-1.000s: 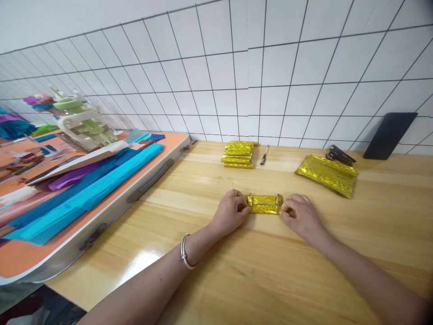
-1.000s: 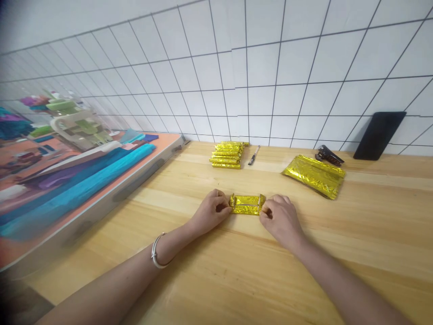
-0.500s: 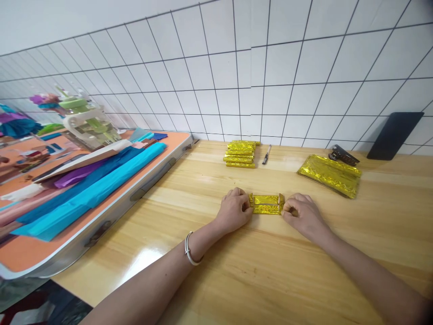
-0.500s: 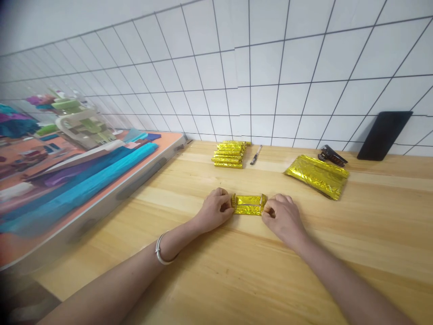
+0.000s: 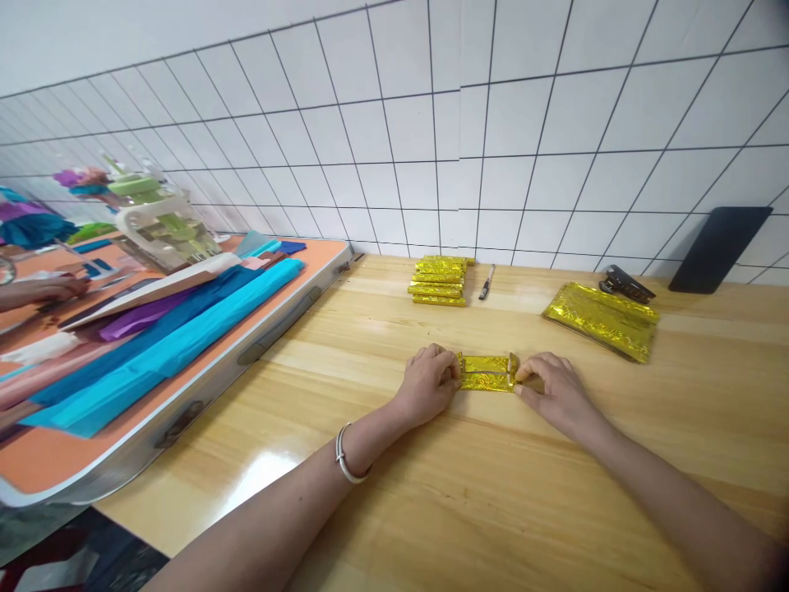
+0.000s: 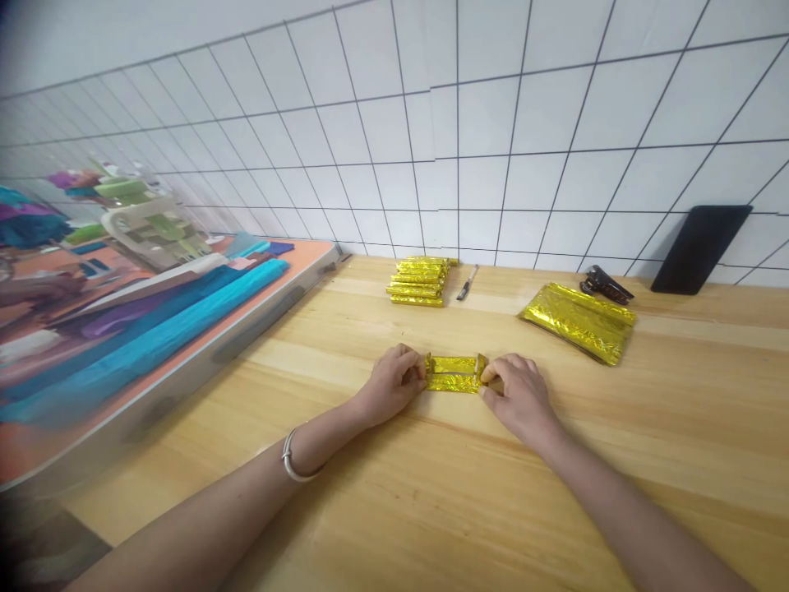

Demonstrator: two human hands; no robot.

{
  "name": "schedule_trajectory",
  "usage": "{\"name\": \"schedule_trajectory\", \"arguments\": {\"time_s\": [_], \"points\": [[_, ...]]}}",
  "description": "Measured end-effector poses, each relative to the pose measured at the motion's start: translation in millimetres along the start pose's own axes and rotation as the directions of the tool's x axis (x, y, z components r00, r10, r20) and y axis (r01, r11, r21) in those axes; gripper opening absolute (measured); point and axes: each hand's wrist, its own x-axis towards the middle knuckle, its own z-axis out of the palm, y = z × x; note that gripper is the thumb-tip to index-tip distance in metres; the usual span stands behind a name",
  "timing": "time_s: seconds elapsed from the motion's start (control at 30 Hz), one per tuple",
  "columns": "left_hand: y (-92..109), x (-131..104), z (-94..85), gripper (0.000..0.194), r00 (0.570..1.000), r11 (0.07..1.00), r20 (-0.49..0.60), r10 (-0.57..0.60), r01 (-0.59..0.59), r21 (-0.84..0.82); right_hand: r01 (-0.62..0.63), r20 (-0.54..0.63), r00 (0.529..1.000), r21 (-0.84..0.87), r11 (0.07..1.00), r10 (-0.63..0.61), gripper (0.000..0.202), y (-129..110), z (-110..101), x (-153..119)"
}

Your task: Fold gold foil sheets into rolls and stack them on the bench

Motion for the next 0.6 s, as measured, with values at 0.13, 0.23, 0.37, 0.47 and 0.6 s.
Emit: {"name": "schedule_trajectory", "arguments": {"time_s": [0.13,0.23,0.37,0.47,0.6], "points": [[2.7,-4.0,3.0,0.019,0.991,0.987,0.010,0.131,-0.129,-0.095,-0.017,0.029,0.999,0.007,1.000,0.016,0.006,1.9,0.0,1.1],[3.7,-5.6,5.7,0.031,0.967,0.962,0.049,0.249,-0.241,-0.127,-0.018,0.036,0.999,-0.004,1.000,0.018,0.005,3.2,1.2,1.2],[7.0,-6.5,4.3,0.044,0.926,0.935,0.124,0.356,-0.354,-0.033,-0.002,0.034,0.999,-0.005,1.000,0.002,0.005,4.6,2.4,1.1],[12.6,-7.9,-0.1,0.042,0.900,0.910,0.184,0.394,-0.410,0.055,0.012,0.029,1.000,0.002,1.000,-0.012,0.005,4.4,2.0,0.9],[23.5,-11.6,-4.0,0.030,0.874,0.869,0.264,0.407,-0.460,0.181,0.013,0.032,0.999,-0.002,1.000,-0.013,0.005,2.5,0.2,0.0]]}}
